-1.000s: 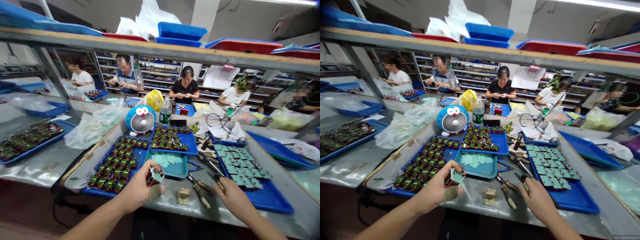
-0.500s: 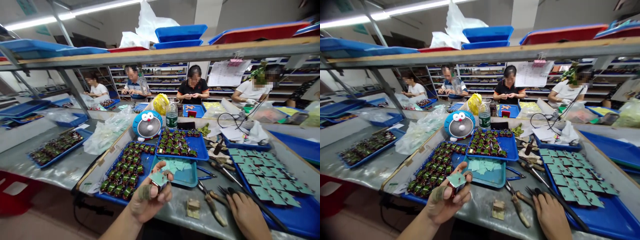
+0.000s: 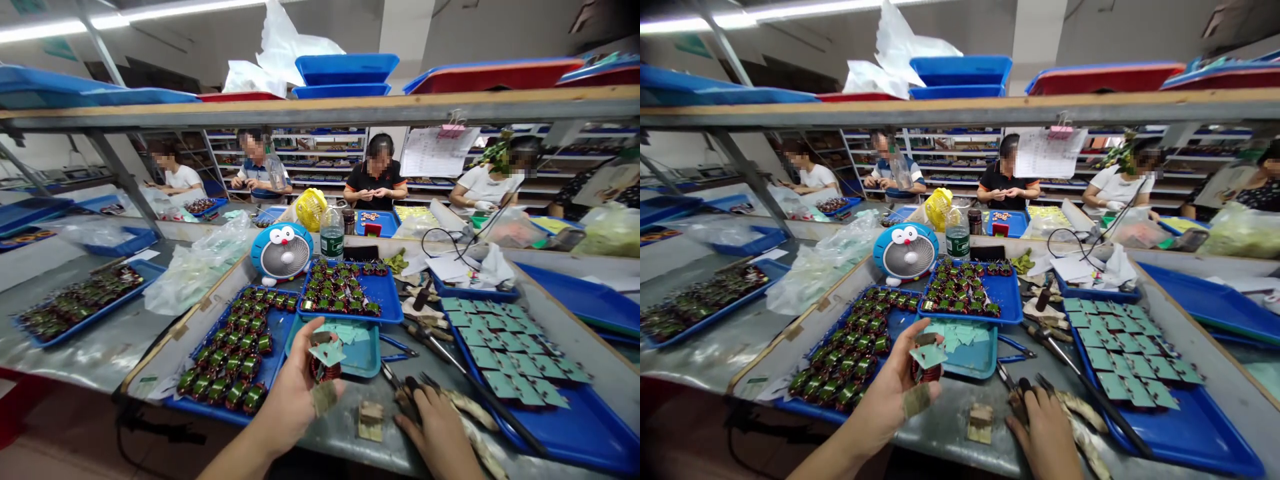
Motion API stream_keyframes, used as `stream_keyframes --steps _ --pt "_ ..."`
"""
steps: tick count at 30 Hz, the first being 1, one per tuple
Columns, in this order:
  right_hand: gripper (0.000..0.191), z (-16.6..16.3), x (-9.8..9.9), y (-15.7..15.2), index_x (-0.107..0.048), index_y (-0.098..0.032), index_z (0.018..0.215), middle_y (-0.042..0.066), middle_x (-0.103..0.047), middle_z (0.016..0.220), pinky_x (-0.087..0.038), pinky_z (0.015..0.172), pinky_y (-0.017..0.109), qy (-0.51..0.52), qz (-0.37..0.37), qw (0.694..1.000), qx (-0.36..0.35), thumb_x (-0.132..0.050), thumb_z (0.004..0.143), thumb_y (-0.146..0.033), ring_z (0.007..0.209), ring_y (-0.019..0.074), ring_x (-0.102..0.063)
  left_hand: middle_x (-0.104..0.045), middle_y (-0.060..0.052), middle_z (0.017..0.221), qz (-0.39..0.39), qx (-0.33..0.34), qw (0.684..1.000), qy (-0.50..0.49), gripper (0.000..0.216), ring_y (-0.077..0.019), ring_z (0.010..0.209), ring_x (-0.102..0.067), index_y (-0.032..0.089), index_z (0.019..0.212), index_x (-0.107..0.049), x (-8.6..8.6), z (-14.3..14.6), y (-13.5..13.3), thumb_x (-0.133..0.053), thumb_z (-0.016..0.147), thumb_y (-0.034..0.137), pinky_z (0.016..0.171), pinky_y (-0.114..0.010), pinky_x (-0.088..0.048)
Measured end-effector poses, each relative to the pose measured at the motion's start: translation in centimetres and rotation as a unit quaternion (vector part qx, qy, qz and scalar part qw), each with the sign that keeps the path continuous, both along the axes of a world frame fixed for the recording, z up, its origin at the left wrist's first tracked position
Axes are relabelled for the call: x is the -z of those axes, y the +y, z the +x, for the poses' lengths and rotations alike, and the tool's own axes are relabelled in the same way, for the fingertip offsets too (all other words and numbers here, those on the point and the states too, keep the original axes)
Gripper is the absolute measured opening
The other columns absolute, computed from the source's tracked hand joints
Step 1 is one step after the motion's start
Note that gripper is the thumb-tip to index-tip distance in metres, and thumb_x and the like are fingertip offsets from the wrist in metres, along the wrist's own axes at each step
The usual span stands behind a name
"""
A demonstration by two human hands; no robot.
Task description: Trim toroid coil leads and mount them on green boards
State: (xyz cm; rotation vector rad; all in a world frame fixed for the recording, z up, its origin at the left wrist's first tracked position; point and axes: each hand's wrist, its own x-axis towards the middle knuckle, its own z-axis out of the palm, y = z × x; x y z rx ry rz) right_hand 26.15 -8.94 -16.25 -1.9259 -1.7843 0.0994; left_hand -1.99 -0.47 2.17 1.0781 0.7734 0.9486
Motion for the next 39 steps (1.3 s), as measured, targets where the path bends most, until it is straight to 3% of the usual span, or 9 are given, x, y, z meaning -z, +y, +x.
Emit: stream_keyframes --steps 4,6,11,14,19,24,31,35,39 --pt "0.03 2.2 -1.6 -1.5 -0.074 -0.022 0.098 0.017 -0.077 0.104 -0.057 0.085 0.054 0.042 -0.002 0.999 0.013 -0.06 0.092 -0.048 0.097 0.0404 -0.07 -0.055 -0.012 0.14 0.016 -0.071 0.997 0.024 0.094 -0.0295 0.119 -0.061 0.029 0.145 -0.041 0.5 0.0 0.2 -0.096 0.069 0.031 0.1 -0.039 -0.049" --pt "0.033 2.7 -2.6 -2.9 -0.076 -0.028 0.097 0.015 -0.078 0.104 -0.059 0.082 0.054 0.213 -0.006 0.975 0.057 -0.066 0.087 -0.058 0.098 0.0428 -0.071 -0.056 -0.012 0.14 0.013 -0.077 0.996 0.03 0.093 -0.0288 0.114 -0.064 0.029 0.145 -0.041 0.7 -0.1 0.1 -0.096 0.07 0.03 0.099 -0.04 -0.05" --pt "0.049 -2.9 -5.9 -4.2 -0.072 -0.035 0.119 0.009 -0.079 0.103 -0.061 0.07 0.052 0.555 -0.007 0.825 0.105 -0.074 0.08 -0.065 0.091 0.0408 -0.075 -0.061 -0.008 0.128 -0.016 -0.077 0.996 0.047 0.084 -0.0225 0.096 -0.069 0.028 0.139 -0.049 0.5 1.8 -0.7 -0.096 0.069 0.035 0.083 -0.034 -0.057" --pt "0.061 -8.6 -9.0 -2.2 -0.062 -0.03 0.13 0.007 -0.078 0.109 -0.059 0.081 0.044 0.738 0.025 0.672 0.067 -0.087 0.078 -0.049 0.096 0.0308 -0.074 -0.064 -0.007 0.123 -0.049 -0.047 0.997 0.031 0.074 -0.0215 0.093 -0.07 0.028 0.133 -0.051 0.2 3.9 -1.5 -0.093 0.073 0.039 0.08 -0.033 -0.058" --pt "0.058 -12.5 -13.3 0.2 -0.057 -0.029 0.129 0.005 -0.075 0.126 -0.051 0.105 0.042 0.789 0.056 0.612 -0.003 -0.088 0.083 -0.042 0.115 0.026 -0.071 -0.067 -0.007 0.121 -0.028 -0.048 0.998 0.024 0.066 -0.0254 0.098 -0.072 0.029 0.13 -0.051 0.4 5.3 -3.2 -0.089 0.078 0.043 0.087 -0.036 -0.059" --pt "0.065 -11.4 -14.2 -0.4 -0.051 -0.029 0.135 0.004 -0.078 0.112 -0.059 0.075 0.034 0.851 0.019 0.524 0.004 -0.089 0.083 -0.041 0.091 0.0228 -0.075 -0.058 -0.01 0.142 -0.003 -0.005 0.998 -0.055 0.064 -0.0296 0.115 -0.065 0.036 0.138 -0.048 1.2 3.9 -4.3 -0.083 0.085 0.046 0.085 -0.035 -0.058" --pt "0.05 -12.1 -14.6 -1.0 -0.057 -0.029 0.124 0.002 -0.077 0.103 -0.056 0.066 0.033 0.868 0.004 0.496 -0.013 -0.087 0.084 -0.037 0.08 0.0204 -0.072 -0.072 -0.015 0.119 -0.128 0.127 0.978 -0.11 0.061 -0.0297 0.096 -0.07 0.022 0.131 -0.066 2.1 4.2 -3.9 -0.07 0.088 0.066 0.062 -0.029 -0.052" --pt "0.049 -10.7 -14.0 -1.8 -0.063 -0.025 0.117 0.004 -0.077 0.097 -0.056 0.065 0.033 0.852 -0.009 0.523 0.004 -0.089 0.08 -0.041 0.08 0.0226 -0.072 -0.071 -0.011 0.124 -0.069 0.063 0.99 -0.109 0.047 -0.0286 0.103 -0.07 0.025 0.11 -0.062 2.0 3.9 -3.2 -0.089 0.078 0.047 0.075 -0.032 -0.055" --pt "0.058 -8.3 -11.8 -4.1 -0.068 -0.02 0.114 0.007 -0.078 0.09 -0.056 0.067 0.035 0.825 -0.095 0.555 0.057 -0.094 0.07 -0.048 0.081 0.0253 -0.074 -0.069 0.001 0.089 -0.02 -0.015 0.999 0.024 0.063 -0.0197 0.076 -0.068 0.028 0.119 -0.049 1.7 2.5 -2.3 -0.092 0.074 0.04 0.074 -0.032 -0.053"
